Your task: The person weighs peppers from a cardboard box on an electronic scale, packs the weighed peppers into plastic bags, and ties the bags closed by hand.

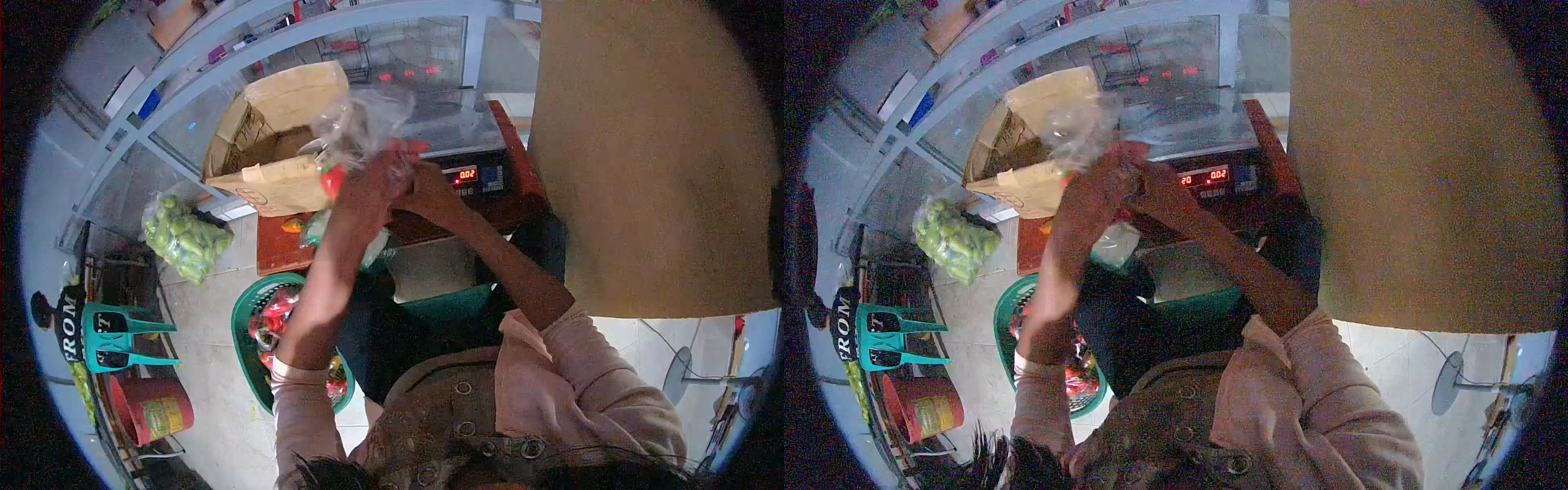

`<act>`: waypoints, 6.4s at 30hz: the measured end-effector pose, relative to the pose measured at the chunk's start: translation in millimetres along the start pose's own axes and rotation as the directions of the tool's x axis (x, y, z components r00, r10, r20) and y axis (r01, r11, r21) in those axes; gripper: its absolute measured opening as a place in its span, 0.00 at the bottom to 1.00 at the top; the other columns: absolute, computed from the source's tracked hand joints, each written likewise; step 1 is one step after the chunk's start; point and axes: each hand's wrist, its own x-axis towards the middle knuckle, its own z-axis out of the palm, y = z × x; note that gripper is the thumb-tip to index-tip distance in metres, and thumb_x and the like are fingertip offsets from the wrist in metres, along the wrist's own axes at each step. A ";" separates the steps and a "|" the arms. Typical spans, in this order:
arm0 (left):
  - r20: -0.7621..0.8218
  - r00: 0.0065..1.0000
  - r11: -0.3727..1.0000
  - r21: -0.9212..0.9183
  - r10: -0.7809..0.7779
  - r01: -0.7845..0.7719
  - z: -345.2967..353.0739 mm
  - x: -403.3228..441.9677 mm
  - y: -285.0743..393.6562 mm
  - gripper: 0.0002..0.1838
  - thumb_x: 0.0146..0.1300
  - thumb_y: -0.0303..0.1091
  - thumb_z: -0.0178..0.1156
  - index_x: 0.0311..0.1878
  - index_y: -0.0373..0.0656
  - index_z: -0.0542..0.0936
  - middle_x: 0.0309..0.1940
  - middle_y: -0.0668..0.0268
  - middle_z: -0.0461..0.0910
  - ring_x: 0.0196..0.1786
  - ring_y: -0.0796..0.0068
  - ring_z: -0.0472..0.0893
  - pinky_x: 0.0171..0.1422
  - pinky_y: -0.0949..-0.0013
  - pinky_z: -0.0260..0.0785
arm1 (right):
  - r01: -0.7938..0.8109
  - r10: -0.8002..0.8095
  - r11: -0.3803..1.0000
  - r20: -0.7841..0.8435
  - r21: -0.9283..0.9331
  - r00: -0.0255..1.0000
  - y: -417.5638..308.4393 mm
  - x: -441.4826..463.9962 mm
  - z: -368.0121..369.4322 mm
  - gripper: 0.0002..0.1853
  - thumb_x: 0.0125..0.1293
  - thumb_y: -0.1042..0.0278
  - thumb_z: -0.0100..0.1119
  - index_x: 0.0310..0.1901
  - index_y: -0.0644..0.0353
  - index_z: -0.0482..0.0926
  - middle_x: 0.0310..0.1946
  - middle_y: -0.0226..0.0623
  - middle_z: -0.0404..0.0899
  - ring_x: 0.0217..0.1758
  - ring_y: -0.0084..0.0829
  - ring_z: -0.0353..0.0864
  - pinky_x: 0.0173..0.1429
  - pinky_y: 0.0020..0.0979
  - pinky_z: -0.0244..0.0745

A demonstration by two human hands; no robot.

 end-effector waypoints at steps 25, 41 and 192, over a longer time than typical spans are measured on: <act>0.012 0.999 0.999 0.019 -0.034 0.034 55.5 -33.8 -137.4 0.21 0.55 0.36 0.61 0.50 0.37 0.71 0.41 0.57 0.75 0.43 0.63 0.75 0.48 0.64 0.66 | -0.314 0.394 0.846 -0.108 0.431 0.913 53.0 -28.0 -5.8 0.15 0.61 0.60 0.58 0.43 0.63 0.76 0.36 0.32 0.78 0.37 0.23 0.74 0.43 0.28 0.70; 0.038 0.981 0.981 -0.012 -0.191 0.192 121.9 -50.5 -230.5 0.18 0.60 0.41 0.53 0.44 0.35 0.73 0.36 0.50 0.76 0.41 0.50 0.75 0.44 0.56 0.65 | -0.169 0.174 0.978 -0.030 0.120 0.984 54.4 -18.4 -12.8 0.20 0.53 0.55 0.60 0.43 0.62 0.77 0.39 0.42 0.77 0.43 0.34 0.75 0.48 0.34 0.70; -0.199 0.980 1.000 -0.014 0.019 -0.022 50.1 10.8 -3.3 0.06 0.49 0.26 0.63 0.29 0.37 0.76 0.27 0.60 0.76 0.30 0.68 0.78 0.34 0.71 0.69 | -0.263 0.520 -0.109 0.280 0.959 0.807 -16.3 -83.1 -13.4 0.15 0.64 0.52 0.52 0.40 0.56 0.70 0.29 0.29 0.68 0.34 0.24 0.70 0.35 0.24 0.66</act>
